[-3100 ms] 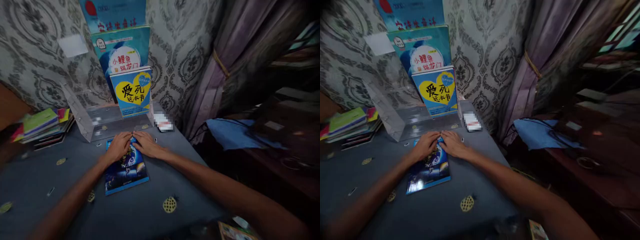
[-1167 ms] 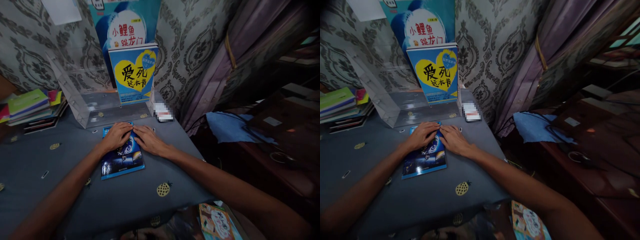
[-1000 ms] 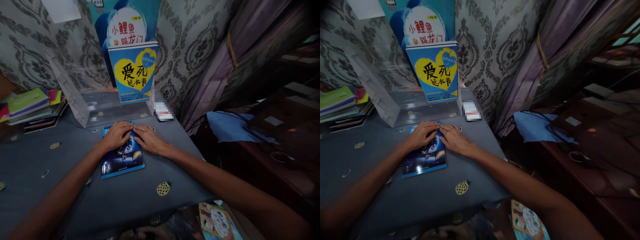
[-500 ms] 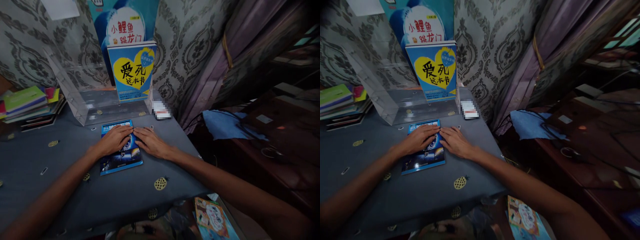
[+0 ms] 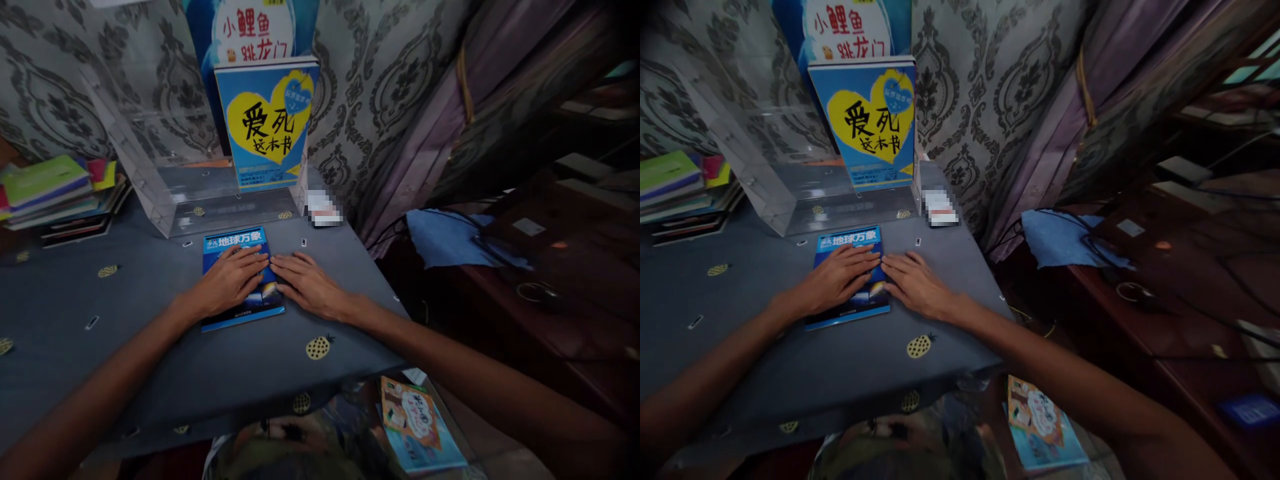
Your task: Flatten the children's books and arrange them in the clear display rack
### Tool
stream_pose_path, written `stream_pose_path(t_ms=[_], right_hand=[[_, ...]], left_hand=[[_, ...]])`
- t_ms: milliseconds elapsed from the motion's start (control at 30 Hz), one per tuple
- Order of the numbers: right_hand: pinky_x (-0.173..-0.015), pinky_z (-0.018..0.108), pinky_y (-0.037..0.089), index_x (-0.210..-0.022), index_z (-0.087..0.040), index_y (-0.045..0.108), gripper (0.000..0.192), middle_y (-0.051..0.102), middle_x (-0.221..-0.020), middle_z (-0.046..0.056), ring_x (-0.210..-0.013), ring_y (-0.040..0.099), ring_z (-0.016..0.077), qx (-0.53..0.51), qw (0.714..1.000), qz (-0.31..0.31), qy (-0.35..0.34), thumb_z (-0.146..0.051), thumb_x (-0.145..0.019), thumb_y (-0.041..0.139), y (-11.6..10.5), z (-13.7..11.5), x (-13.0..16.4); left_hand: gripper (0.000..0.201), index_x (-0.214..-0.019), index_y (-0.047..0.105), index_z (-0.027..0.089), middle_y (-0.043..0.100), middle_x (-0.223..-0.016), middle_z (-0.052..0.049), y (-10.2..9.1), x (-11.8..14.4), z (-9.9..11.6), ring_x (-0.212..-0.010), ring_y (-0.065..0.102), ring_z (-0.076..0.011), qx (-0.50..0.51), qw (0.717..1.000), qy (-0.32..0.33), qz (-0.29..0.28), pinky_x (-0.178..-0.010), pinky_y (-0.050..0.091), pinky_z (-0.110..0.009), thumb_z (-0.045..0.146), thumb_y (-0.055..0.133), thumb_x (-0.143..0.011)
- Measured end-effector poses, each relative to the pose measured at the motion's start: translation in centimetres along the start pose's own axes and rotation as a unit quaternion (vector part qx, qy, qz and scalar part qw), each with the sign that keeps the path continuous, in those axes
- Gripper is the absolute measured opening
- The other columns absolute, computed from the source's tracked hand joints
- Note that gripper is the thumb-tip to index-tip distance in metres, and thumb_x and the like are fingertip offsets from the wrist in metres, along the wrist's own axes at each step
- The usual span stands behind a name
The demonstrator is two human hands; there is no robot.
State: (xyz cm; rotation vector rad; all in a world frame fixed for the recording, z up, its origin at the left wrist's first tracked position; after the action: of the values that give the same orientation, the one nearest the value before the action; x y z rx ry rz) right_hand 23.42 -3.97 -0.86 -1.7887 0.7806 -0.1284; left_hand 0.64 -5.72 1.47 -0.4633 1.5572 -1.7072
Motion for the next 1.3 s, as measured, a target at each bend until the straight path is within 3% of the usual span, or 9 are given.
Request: stream_pose_path(t_ms=[667,1300], right_hand=[[-0.119,0.054,0.035,-0.138,-0.017,0.059,0.038,0.061,-0.144,0.014,-0.137,0.054,0.0241,0.01,0.999,-0.01,-0.03,-0.028,-0.105,0.044,-0.5,-2.7,3.1],[-0.115,0.054,0.042,-0.137,-0.014,0.06,0.038,0.066,-0.136,0.016,-0.132,0.059,0.0253,0.05,0.997,0.009,-0.062,-0.024,-0.104,0.045,-0.2,-5.1,5.8]], left_hand=[[0.039,-0.129,0.066,0.021,0.068,-0.134,-0.007,-0.6,2.2,3.9,-0.136,0.053,-0.0263,-0.008,0.999,0.033,-0.002,-0.116,0.035,-0.053,0.032,0.038,-0.105],[0.039,-0.137,0.06,0.016,0.066,-0.137,-0.011,-0.3,5.6,8.1,-0.136,0.053,-0.0262,-0.051,0.998,0.042,0.011,-0.119,0.03,-0.054,0.026,0.041,-0.104]])
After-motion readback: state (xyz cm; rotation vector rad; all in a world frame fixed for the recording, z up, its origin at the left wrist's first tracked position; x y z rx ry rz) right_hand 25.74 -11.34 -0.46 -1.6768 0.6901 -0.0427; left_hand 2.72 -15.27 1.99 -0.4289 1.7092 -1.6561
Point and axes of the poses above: each hand's wrist, its own x-axis away from the middle knuckle, its own y-axis out of the palm, z = x × y, the point moved 1 cm from there along -x, towards the middle knuckle
